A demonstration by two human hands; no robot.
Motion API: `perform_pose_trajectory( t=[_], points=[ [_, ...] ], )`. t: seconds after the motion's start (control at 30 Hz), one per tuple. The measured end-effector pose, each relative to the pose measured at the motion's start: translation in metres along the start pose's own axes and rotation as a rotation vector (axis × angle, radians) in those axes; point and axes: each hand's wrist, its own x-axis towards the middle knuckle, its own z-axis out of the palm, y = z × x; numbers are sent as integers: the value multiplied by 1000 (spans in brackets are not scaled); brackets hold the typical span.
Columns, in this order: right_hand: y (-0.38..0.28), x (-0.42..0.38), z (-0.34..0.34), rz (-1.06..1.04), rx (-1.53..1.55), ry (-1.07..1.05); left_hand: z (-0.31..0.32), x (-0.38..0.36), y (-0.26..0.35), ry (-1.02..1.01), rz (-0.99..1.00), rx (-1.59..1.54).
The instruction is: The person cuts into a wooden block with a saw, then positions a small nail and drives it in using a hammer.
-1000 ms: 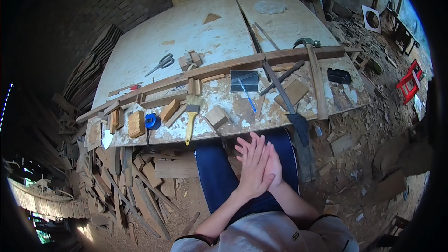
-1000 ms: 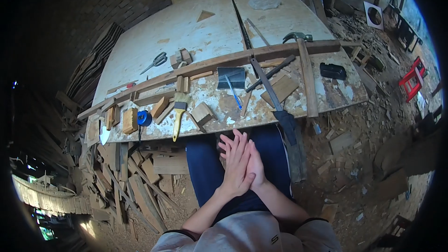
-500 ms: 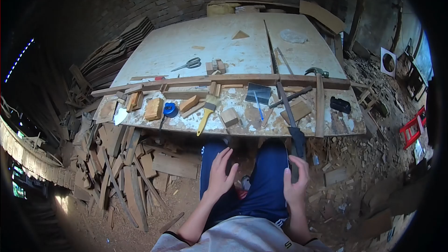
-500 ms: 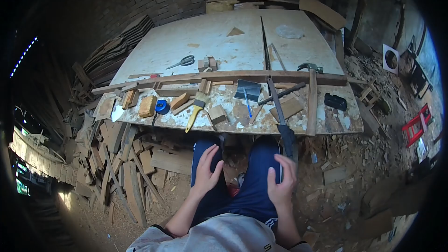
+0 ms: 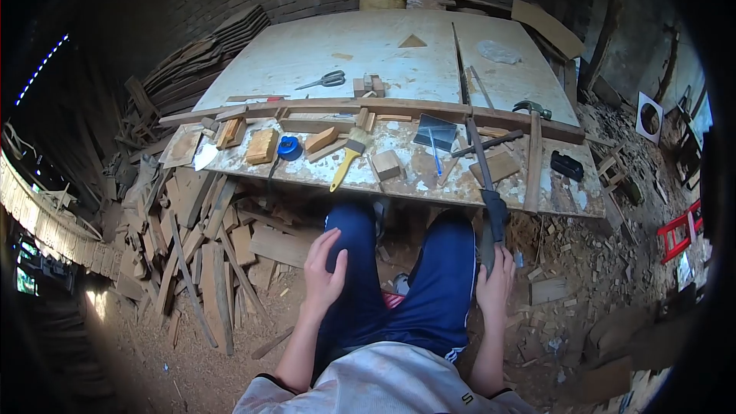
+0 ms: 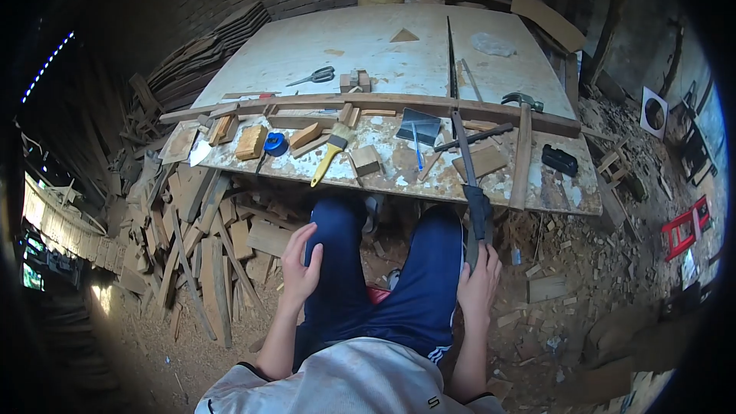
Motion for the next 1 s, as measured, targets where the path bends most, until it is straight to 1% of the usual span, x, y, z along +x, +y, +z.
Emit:
perform_pose_trajectory(
  t=[0.2, 0.33, 0.6, 1.0],
  points=[
    [0, 0, 0, -27, 14, -15, -6, 2, 13, 62, 12, -6],
    [0, 0, -1, -14, 39, -30, 0, -3, 20, 49, 14, -48],
    [3, -1, 1, -2, 49, 12, 3, 2, 23, 24, 52, -79],
    [2, 2, 3, 5, 67, 26, 13, 9, 13, 5, 43, -94]
  ],
)
